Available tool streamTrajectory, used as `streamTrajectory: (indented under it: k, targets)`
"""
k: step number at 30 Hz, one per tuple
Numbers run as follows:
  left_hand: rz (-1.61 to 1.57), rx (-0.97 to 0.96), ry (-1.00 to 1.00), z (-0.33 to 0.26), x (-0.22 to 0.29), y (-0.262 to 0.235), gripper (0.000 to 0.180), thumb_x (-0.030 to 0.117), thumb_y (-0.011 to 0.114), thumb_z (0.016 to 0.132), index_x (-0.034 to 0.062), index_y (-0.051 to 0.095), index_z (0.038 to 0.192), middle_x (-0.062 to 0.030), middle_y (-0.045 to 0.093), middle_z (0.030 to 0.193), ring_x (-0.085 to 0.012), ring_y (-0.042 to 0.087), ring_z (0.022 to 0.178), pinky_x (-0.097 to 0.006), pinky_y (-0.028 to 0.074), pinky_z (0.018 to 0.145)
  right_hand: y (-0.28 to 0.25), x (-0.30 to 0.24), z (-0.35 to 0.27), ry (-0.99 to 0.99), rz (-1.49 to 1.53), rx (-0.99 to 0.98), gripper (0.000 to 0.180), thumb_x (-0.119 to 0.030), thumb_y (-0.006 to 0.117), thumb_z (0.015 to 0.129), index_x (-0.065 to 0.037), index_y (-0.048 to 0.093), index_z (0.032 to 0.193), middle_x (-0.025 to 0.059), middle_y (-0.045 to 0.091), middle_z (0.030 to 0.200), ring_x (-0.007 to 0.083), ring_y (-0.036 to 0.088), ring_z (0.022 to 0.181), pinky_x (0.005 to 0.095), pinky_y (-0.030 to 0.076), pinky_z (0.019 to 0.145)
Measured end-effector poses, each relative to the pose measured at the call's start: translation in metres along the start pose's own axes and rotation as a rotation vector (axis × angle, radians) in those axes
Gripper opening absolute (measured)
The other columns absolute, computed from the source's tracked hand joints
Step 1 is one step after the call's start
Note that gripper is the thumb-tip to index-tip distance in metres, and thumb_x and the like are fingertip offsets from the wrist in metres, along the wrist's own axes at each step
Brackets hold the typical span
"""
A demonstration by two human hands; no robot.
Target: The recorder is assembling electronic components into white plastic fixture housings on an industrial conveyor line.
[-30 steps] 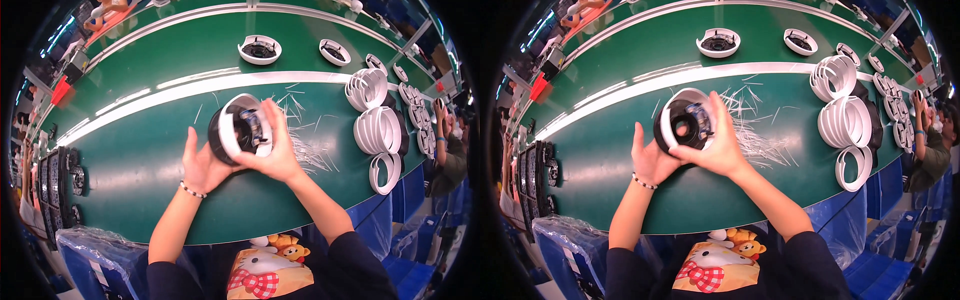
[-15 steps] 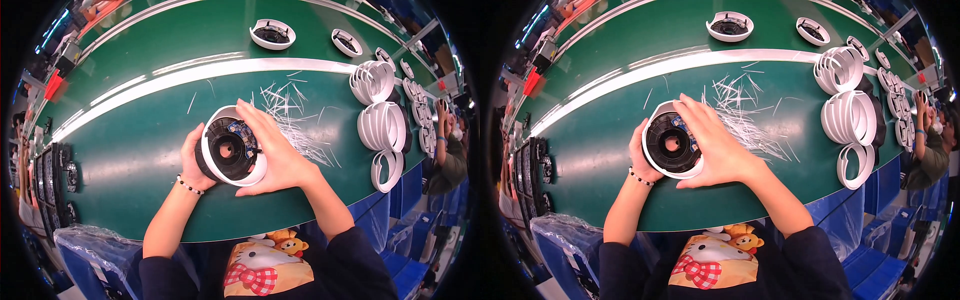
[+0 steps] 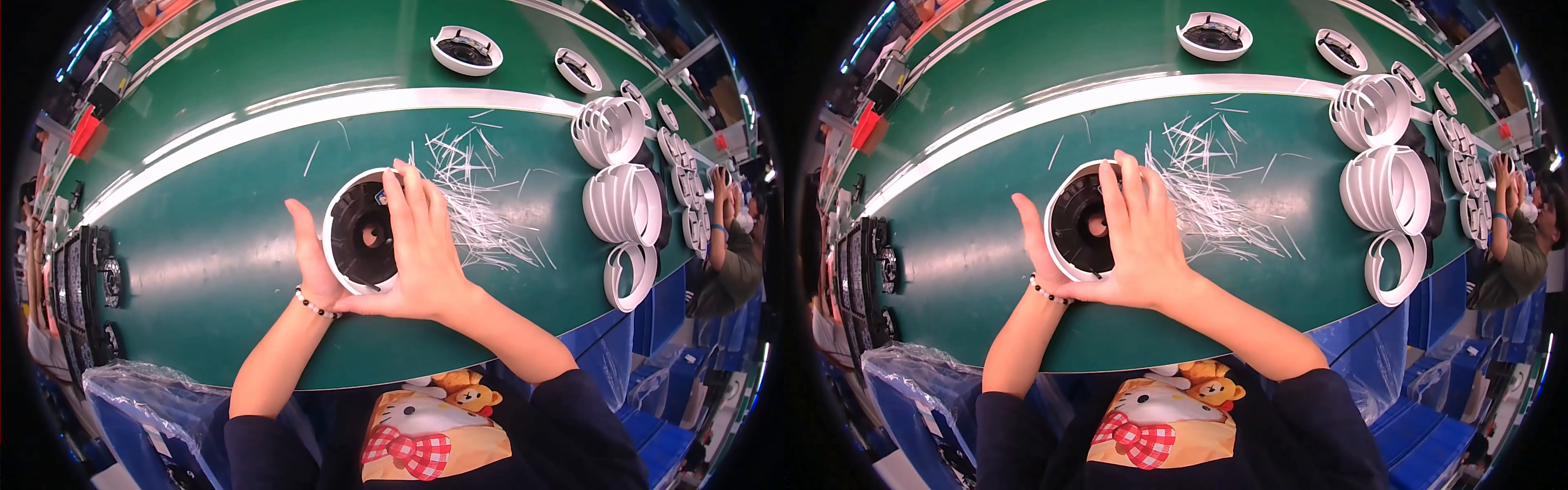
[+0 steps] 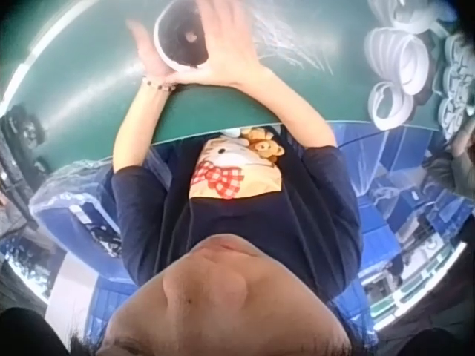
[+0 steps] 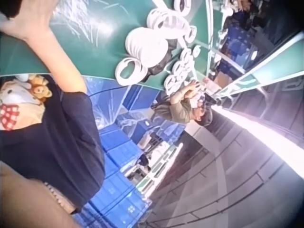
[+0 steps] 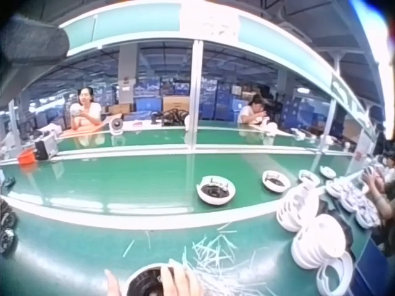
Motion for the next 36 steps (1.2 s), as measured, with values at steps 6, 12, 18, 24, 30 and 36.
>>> streamTrajectory:
  k: [6, 12, 18, 24, 30, 36]
  targets:
    - [0.489, 0.051, 0.233, -0.011, 0.016, 0.005, 0.089, 0.051, 0.062, 0.069, 0.0037, 0.020, 0.131, -0.0126, 0.036, 0.127, -0.0214, 0.039, 0.115, -0.034, 0.034, 0.095, 0.017, 0.001, 0.012, 0.095, 0.121, -0.004, 0.119, -0.056, 0.068, 0.051, 0.006, 0.005, 0.130, 0.0280, 0.016, 0.129, 0.0441, 0.023, 0.115, 0.0494, 0.018, 0.096]
    - [0.535, -0.019, 0.376, -0.005, 0.009, 0.020, 0.082, 0.026, 0.063, 0.063, -0.0011, 0.023, 0.130, -0.0114, 0.039, 0.123, -0.0185, 0.039, 0.113, -0.030, 0.030, 0.096, 0.004, -0.001, -0.001, 0.056, 0.232, 0.169, 0.119, -0.056, 0.069, 0.049, 0.004, 0.006, 0.131, 0.0243, 0.025, 0.126, 0.0382, 0.029, 0.114, 0.0442, 0.024, 0.095]
    - [0.330, -0.036, 0.125, -0.004, 0.001, 0.020, 0.051, 0.037, 0.051, 0.082, 0.0035, 0.039, 0.119, -0.0058, 0.052, 0.103, -0.0115, 0.053, 0.090, -0.025, 0.046, 0.075, -0.008, -0.011, -0.002, -0.044, 0.014, 0.167, 0.115, -0.057, 0.069, 0.051, 0.005, 0.013, 0.130, 0.0256, 0.027, 0.127, 0.0397, 0.029, 0.115, 0.0476, 0.023, 0.095]
    - [0.092, -0.158, -0.018, -0.012, 0.015, 0.014, 0.058, 0.049, 0.051, 0.078, 0.0106, 0.041, 0.120, -0.0025, 0.053, 0.099, -0.0137, 0.051, 0.093, -0.033, 0.044, 0.083, -0.012, -0.024, 0.011, -0.150, -0.064, 0.014, 0.119, -0.060, 0.069, 0.047, 0.002, 0.013, 0.132, 0.0262, 0.020, 0.132, 0.0421, 0.023, 0.121, 0.0482, 0.020, 0.098]
    - [0.108, -0.099, 0.058, -0.011, 0.028, 0.016, 0.077, 0.065, 0.033, 0.077, 0.0044, 0.034, 0.125, -0.0141, 0.047, 0.118, -0.0241, 0.049, 0.105, -0.039, 0.042, 0.089, -0.033, -0.026, 0.025, -0.135, -0.016, -0.287, 0.113, -0.039, 0.079, 0.043, 0.000, 0.018, 0.130, 0.0244, 0.013, 0.135, 0.0444, 0.017, 0.122, 0.0510, 0.024, 0.095]
    - [0.126, -0.136, 0.083, -0.015, 0.029, 0.015, 0.079, 0.066, 0.032, 0.077, 0.0022, 0.035, 0.124, -0.0145, 0.044, 0.119, -0.0246, 0.046, 0.108, -0.038, 0.041, 0.090, -0.030, -0.027, 0.028, -0.154, 0.079, -0.193, 0.113, -0.043, 0.078, 0.043, 0.003, 0.022, 0.128, 0.0215, 0.027, 0.127, 0.0383, 0.029, 0.116, 0.0436, 0.027, 0.096]
Point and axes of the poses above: each hand's wrist, its own z-axis towards the middle knuckle, its own y-axis out of the palm, x = y × z, the point moved 5 cm from there along z, towards the middle knuckle
